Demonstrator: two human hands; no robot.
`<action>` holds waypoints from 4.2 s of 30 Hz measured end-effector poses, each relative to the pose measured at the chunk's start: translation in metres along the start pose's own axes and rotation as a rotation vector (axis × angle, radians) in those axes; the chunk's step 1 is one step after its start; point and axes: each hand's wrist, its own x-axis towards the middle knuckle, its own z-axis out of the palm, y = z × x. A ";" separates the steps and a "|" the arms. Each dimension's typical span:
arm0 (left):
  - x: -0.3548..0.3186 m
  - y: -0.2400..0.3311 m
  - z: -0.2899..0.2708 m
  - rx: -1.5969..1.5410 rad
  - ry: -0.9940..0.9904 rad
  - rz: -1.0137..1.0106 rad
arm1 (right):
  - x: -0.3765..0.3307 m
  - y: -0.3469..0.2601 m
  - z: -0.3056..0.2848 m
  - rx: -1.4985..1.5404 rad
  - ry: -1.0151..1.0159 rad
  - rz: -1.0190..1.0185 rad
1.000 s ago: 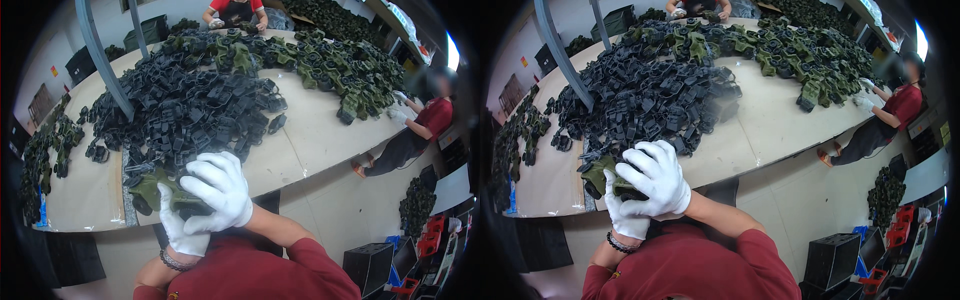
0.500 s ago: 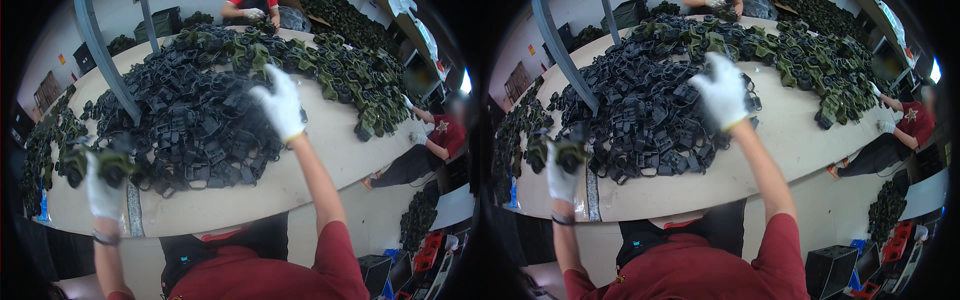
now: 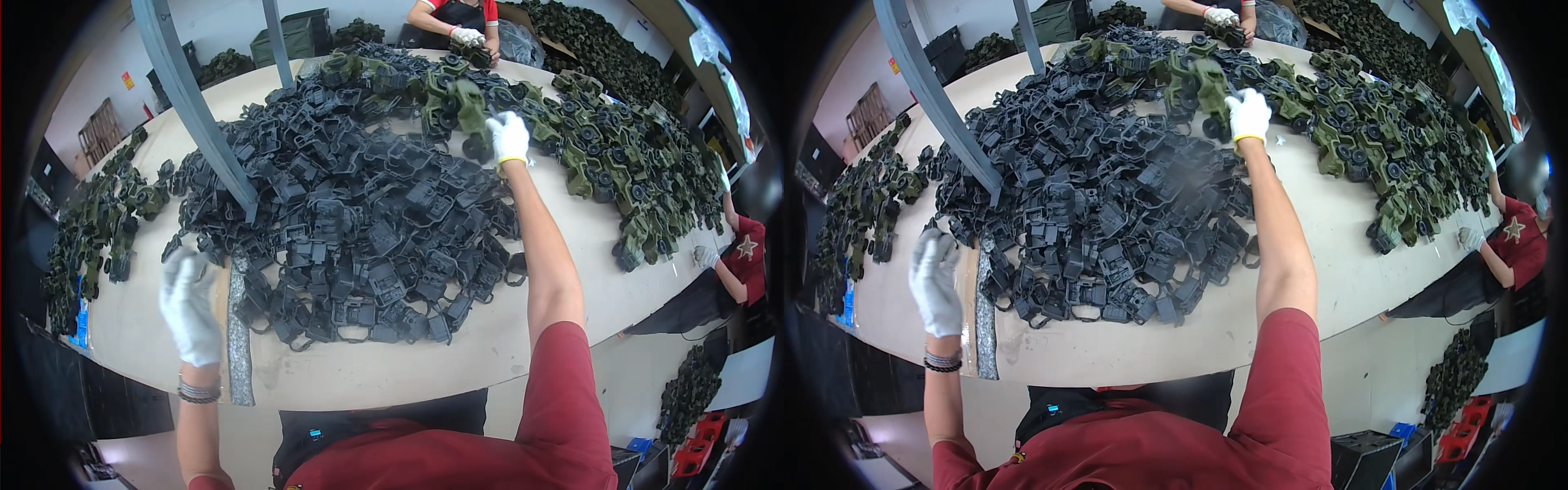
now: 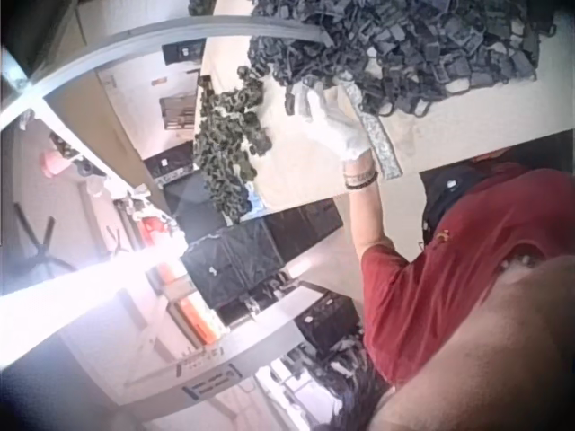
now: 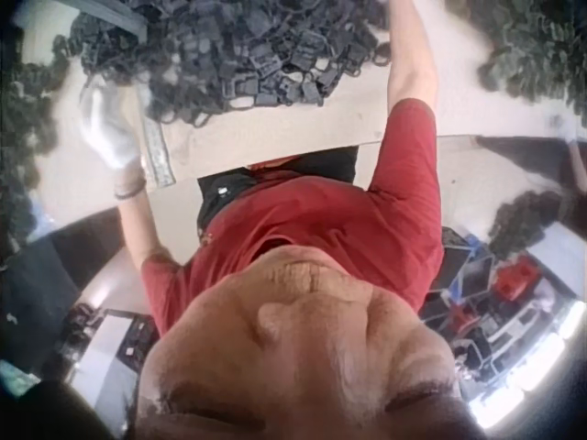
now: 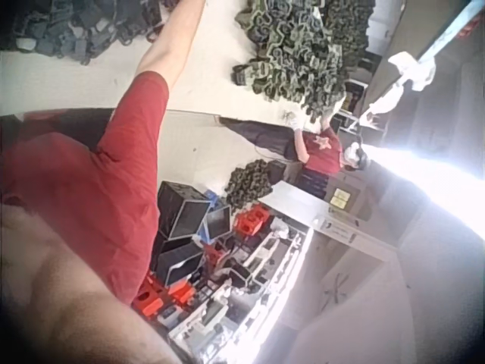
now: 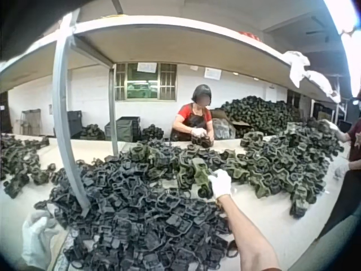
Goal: Inspecting and sorting green plastic toy trucks on a production table.
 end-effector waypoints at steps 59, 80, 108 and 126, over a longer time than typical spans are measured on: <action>-0.218 -0.006 0.075 -0.324 -0.712 -0.676 | -0.303 -0.046 -0.290 0.436 -0.314 -0.073; -0.219 -0.017 0.068 0.234 -0.641 0.111 | -0.362 -0.156 -0.300 0.614 -0.381 -0.402; -0.232 -0.006 0.061 0.158 -0.611 -0.039 | -0.374 -0.158 -0.300 0.772 -0.373 -0.357; -0.218 0.024 0.121 -0.518 -0.703 -0.630 | -0.327 -0.150 -0.336 0.733 -0.106 -0.393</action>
